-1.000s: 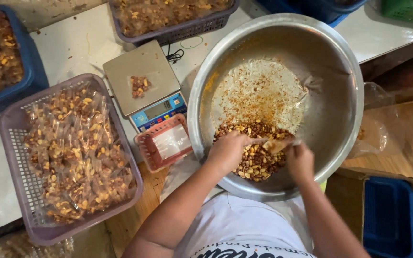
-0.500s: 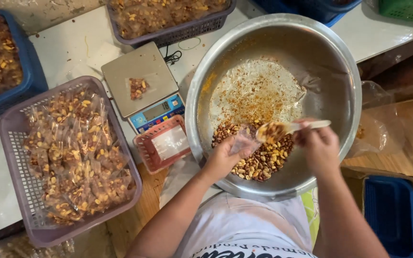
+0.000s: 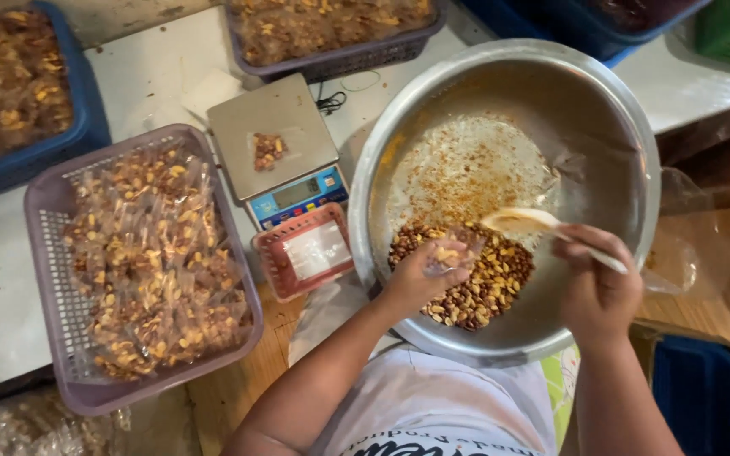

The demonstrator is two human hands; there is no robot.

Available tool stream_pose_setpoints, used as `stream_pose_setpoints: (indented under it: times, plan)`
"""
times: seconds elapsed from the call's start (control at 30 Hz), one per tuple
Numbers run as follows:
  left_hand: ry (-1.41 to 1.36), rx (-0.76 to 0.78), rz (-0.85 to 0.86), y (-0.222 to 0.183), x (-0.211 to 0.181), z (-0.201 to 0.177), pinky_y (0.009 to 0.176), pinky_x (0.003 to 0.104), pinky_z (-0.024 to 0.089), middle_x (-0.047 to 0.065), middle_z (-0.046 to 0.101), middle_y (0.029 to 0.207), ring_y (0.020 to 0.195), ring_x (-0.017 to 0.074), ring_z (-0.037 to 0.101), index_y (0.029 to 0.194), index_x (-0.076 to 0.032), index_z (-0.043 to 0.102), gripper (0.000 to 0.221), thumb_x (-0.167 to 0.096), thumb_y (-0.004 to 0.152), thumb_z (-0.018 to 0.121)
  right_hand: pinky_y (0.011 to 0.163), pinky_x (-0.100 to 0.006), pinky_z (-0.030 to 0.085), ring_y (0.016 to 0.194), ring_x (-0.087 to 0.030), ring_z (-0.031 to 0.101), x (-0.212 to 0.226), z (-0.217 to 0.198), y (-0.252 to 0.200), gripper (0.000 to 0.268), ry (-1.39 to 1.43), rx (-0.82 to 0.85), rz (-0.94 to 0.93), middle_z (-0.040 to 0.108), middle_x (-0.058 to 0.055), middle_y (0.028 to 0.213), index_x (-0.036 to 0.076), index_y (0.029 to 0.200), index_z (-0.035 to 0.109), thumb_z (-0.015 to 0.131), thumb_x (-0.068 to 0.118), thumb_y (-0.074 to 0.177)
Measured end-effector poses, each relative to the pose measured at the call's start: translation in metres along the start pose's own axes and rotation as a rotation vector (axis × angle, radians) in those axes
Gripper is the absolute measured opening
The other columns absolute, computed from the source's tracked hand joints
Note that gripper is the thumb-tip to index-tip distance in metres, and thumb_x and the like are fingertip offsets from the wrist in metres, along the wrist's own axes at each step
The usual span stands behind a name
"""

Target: Scooping nuts from a large bowl into small plastic bags, weighing them on a digital scale, and placing them into a storage basket.

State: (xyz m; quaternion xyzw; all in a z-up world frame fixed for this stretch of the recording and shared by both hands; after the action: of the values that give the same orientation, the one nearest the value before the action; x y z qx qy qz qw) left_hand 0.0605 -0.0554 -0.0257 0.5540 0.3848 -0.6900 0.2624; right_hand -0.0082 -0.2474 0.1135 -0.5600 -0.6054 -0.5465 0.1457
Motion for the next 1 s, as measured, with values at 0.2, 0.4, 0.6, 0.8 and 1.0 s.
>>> stream_pose_setpoints:
  times: [0.2,0.4,0.6,0.8,1.0]
  plan:
    - [-0.316,-0.077,0.502,0.016,-0.047,-0.08,0.106,0.039,0.052,0.009,0.071,0.116,0.115,0.0235,0.065,0.111,-0.01,0.068,0.026,-0.022,0.11,0.046,0.086,-0.025,0.05,0.09,-0.015,0.067,-0.071,-0.019,-0.042,0.013,-0.049,-0.141,0.415,0.07,-0.01,0.106,0.005,0.121,0.066,0.058,0.013,0.116]
    - [0.518,-0.882,0.312,0.015,-0.099,-0.29,0.086,0.035,0.057,0.001,0.072,0.112,0.096,0.0175,0.071,0.108,-0.017,0.07,0.023,-0.032,0.102,0.053,0.083,-0.029,0.052,0.091,-0.019,0.062,-0.12,0.003,-0.085,0.017,-0.038,-0.009,0.726,0.068,-0.011,0.103,0.004,0.123,0.066,0.054,0.004,0.111]
    - [0.905,-0.787,0.279,0.024,-0.081,-0.312,0.103,0.052,0.026,0.007,0.058,0.133,0.125,0.0315,0.043,0.115,-0.022,0.072,0.027,-0.031,0.091,0.065,0.064,-0.036,0.047,0.074,-0.02,0.06,-0.168,0.039,-0.123,0.024,-0.368,0.181,0.905,0.072,-0.007,0.096,0.015,0.122,0.074,0.056,0.02,0.107]
    - [1.078,-0.962,0.528,0.003,-0.083,-0.295,0.105,0.053,0.034,0.0,0.061,0.125,0.126,0.0286,0.048,0.1,-0.026,0.074,0.007,-0.03,0.093,0.076,0.079,-0.044,0.052,0.071,-0.027,0.064,-0.14,0.035,-0.104,0.022,-0.152,-0.007,0.785,0.068,-0.013,0.071,0.008,0.095,0.075,0.063,0.023,0.106]
    - [-0.641,-0.701,0.493,-0.004,-0.09,-0.235,0.083,0.037,0.059,0.002,0.072,0.1,0.091,0.0154,0.071,0.103,-0.019,0.059,0.01,-0.028,0.103,0.055,0.076,-0.024,0.055,0.07,-0.01,0.059,-0.102,0.011,-0.064,0.019,0.145,-0.176,0.677,0.063,-0.007,0.076,0.005,0.115,0.073,0.056,0.009,0.11]
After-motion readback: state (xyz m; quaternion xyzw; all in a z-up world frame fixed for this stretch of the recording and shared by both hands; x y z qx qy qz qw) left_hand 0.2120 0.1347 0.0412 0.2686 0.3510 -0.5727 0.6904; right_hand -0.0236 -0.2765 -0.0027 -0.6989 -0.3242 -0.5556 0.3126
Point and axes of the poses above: each hand's wrist, its own y-axis towards the middle knuckle, its own z-axis out of the palm, x = y × z, the point moved 10 cm from there along y, towards the middle knuckle
